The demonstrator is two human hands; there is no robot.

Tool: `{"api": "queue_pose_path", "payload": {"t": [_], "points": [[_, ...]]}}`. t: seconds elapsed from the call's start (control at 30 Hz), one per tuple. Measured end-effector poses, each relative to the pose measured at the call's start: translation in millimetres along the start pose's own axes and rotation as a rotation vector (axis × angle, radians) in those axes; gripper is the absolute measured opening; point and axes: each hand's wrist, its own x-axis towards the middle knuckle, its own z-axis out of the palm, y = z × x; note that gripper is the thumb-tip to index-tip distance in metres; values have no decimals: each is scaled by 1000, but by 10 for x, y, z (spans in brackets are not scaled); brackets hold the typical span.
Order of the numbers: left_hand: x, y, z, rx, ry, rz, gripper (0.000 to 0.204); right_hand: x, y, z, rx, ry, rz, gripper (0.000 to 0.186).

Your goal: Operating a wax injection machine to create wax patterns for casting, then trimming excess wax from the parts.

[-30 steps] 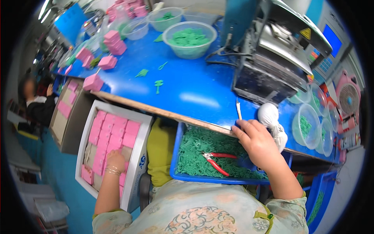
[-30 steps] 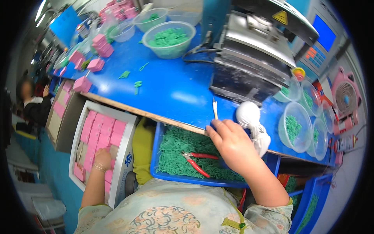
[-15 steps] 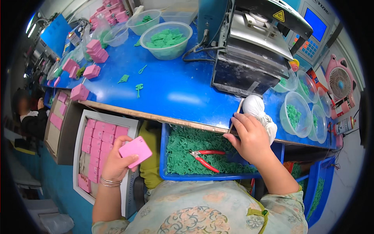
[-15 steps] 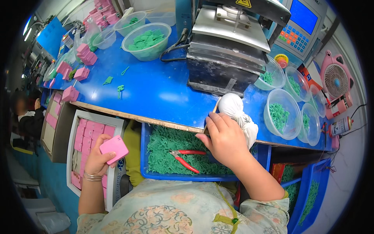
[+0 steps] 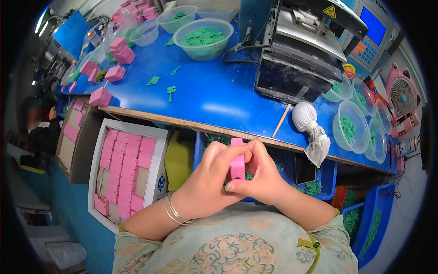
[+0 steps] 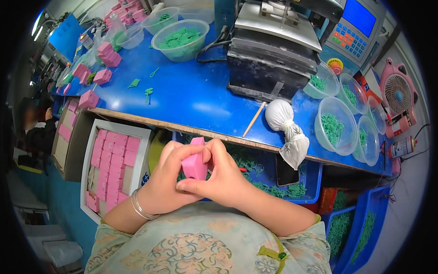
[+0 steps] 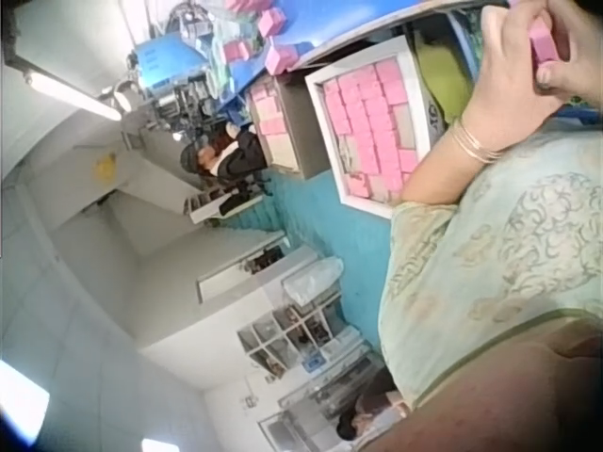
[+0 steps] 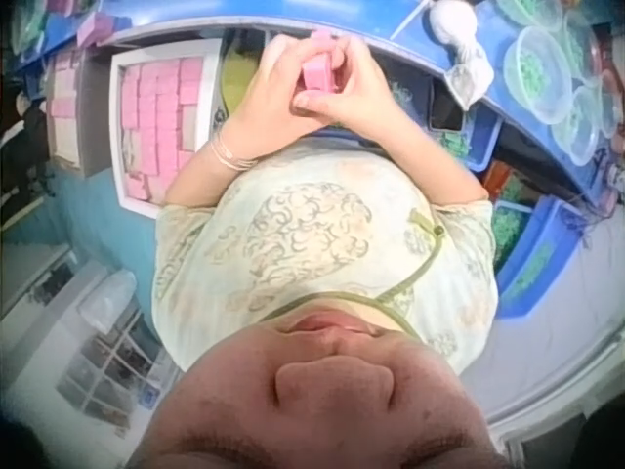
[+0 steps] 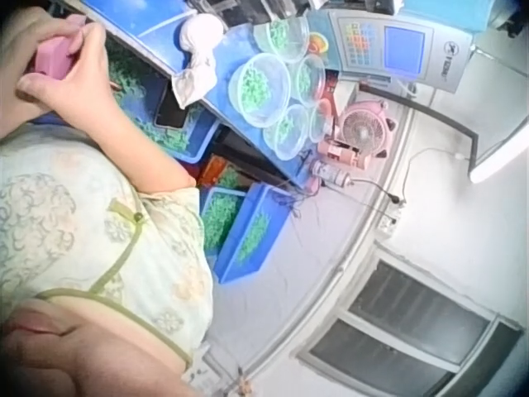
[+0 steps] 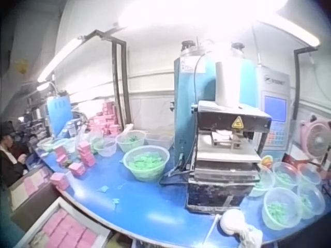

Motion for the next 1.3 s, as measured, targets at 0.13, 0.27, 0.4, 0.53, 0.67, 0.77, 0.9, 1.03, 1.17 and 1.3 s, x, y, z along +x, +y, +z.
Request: {"api": "queue_pose_path", "payload": {"t": [0.13, 0.27, 0.4, 0.53, 0.67, 0.77, 0.9, 1.03, 1.17, 1.3], "points": [[3, -53, 37, -54, 82, 34, 76, 39, -84, -2, 225, -4, 99, 47], [-35, -104, 18, -270, 132, 33, 73, 13, -84, -31, 302, -41, 182, 28], [-132, -258, 83, -676, 244, -155, 74, 44, -47, -93, 556, -95, 112, 47], [-108, -233, 96, -511, 244, -69, 77, 14, 28, -66, 400, 15, 139, 45], [-85, -130, 134, -421, 216, -108, 81, 15, 71, -8, 308, -3, 71, 40], [-54, -110, 137, -225, 275, -45, 76, 20, 84, 7, 226, -25, -10, 37], [-91, -69, 112, -21, 225, -171, 63, 45, 94, -2, 70, -7, -143, 34], [-81, -88, 69, -5, 287, -140, 55, 50, 75, -62, 38, -30, -112, 35], [-176, -160, 41, -196, 322, -220, 53, 68, 30, -84, 272, -16, 58, 39], [-262, -215, -17, -681, 358, -383, 42, 104, -106, -124, 510, 9, 149, 41]]}}
